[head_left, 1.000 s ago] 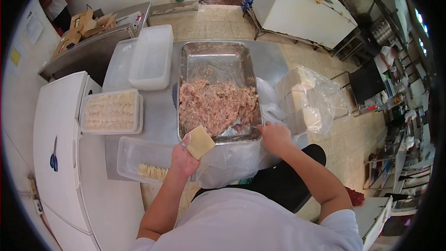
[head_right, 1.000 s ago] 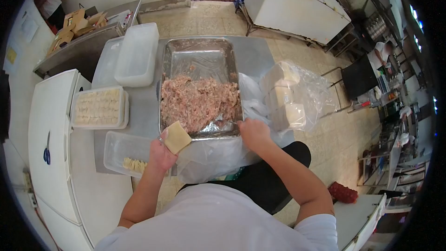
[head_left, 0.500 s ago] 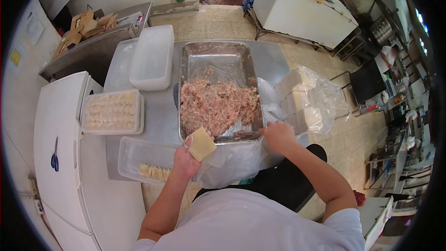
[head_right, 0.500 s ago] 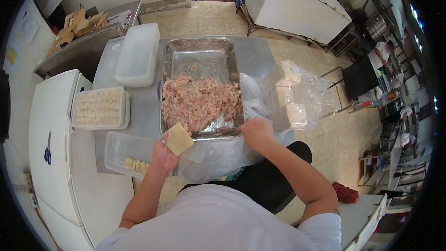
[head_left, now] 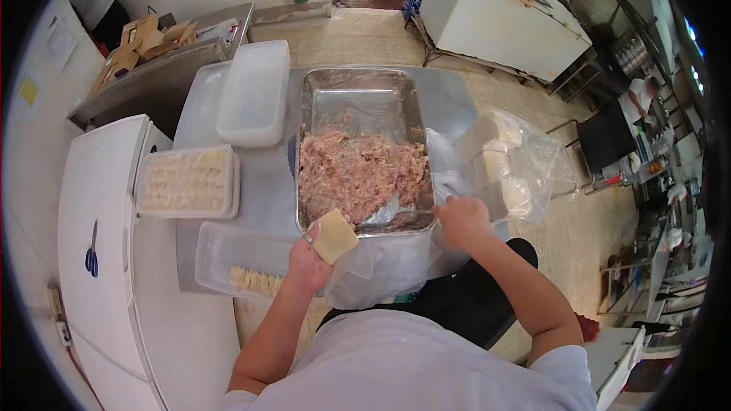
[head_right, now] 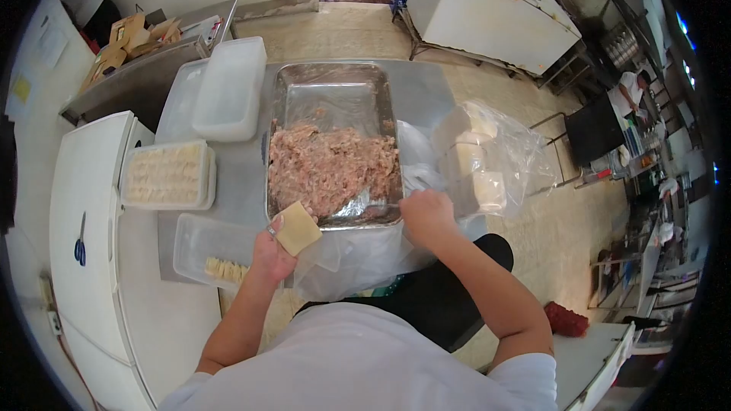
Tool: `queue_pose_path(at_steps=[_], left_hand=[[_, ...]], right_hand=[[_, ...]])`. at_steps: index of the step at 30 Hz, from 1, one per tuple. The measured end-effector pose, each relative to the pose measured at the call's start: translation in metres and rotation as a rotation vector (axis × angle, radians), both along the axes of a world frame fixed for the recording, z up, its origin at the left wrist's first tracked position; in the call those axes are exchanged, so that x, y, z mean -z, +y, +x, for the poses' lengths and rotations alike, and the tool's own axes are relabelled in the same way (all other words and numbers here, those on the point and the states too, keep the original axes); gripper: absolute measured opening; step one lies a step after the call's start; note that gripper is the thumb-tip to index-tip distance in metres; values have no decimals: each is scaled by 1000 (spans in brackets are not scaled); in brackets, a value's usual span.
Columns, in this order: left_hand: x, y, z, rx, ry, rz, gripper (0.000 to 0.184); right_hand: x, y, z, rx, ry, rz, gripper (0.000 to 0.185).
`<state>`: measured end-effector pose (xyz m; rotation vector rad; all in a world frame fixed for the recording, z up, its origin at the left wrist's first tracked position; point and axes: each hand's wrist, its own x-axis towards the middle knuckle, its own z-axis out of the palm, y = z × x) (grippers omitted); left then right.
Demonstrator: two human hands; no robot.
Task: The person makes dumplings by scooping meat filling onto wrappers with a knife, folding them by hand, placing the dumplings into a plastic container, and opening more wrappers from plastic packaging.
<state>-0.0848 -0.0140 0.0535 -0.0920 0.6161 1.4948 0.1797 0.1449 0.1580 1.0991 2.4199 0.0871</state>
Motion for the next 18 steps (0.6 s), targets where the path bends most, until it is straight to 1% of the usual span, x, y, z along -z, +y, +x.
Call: queue_pose_path(at_steps=[1,4,7,10,14,16,18], left_hand=[[1,-1,-1,-8,8,-4,47],[2,0,-3,11,5,-21,47],[5,0,-3,-8,-35,-2,48],[5,1,-5,-38,-41,-7,46],[7,-2,-11,-54,-6,-45,46],[11,-4,-15,-74,14,-73,46],[13,-7,-17,-90,16,-71,46]], right_hand=[[-2,2,4,29,41,9,16],[19,7,7,46,-63,-29,16],[28,2,8,73,23,-77,17],[27,3,4,89,9,-132,20],[25,7,2,122,164,-242,27],[38,15,5,125,228,-292,31],[73,28,25,126,420,-436,29]])
